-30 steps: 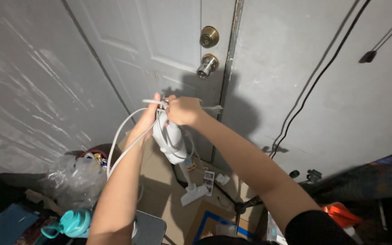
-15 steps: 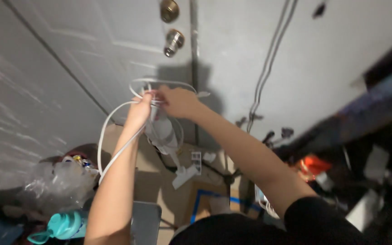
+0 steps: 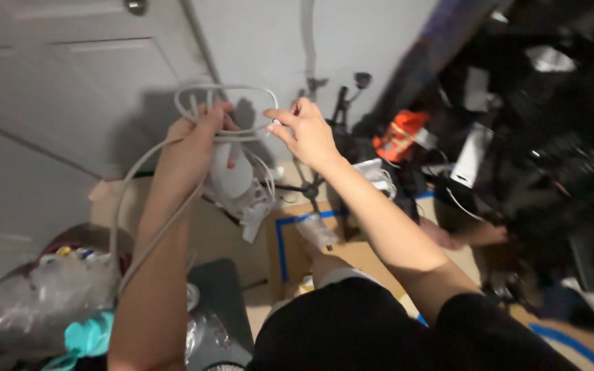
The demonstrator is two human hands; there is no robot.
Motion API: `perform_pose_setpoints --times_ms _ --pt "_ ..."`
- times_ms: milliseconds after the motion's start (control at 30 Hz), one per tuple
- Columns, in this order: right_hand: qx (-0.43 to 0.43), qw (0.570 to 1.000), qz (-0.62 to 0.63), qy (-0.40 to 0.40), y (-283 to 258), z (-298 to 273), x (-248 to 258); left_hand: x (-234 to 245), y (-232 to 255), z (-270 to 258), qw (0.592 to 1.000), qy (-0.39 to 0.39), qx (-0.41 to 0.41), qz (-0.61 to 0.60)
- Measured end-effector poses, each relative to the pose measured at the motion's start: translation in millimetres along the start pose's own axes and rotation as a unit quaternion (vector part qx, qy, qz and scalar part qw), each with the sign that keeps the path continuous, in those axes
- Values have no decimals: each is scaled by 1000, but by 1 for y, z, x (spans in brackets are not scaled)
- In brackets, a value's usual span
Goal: Assemble a white handheld vacuum cleaner by connecting the dust bin, extension tube, and floor nozzle.
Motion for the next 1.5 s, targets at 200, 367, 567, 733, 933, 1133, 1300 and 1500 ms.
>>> perform_pose_setpoints --times_ms 200,367,567,733,933,1133,1300,1500 --pt "-238 959 152 28 82 -63 35 -29 8 -11 988 -83 -41 121" --pt "-368 848 375 70 174 -145 64 -52 21 -35 982 -84 -63 155" --pt "-422 801 421 58 252 -195 60 -58 26 -72 991 -4 -52 120" --pt "-390 793 468 8 255 -179 58 -79 55 -111 988 23 -112 100" --pt "-304 858 413 -33 186 -175 87 -52 49 -124 966 36 -153 206" --pt "-286 941 176 37 160 -218 117 -86 39 -106 958 -110 -125 235" --pt "-274 957 1 99 139 -247 136 -112 -11 -73 948 -223 -81 211" --pt "-219 973 -66 29 86 -244 147 -147 -28 -56 933 -304 -72 180"
Point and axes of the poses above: each hand's wrist, its own z-axis towards the middle knuckle, its own x-axis out of the back of the hand, y = z × x, the point moved 4 cm from there along z, towards the middle knuckle, and after that the axes turned 14 degrees about y, right-handed, at the moved point
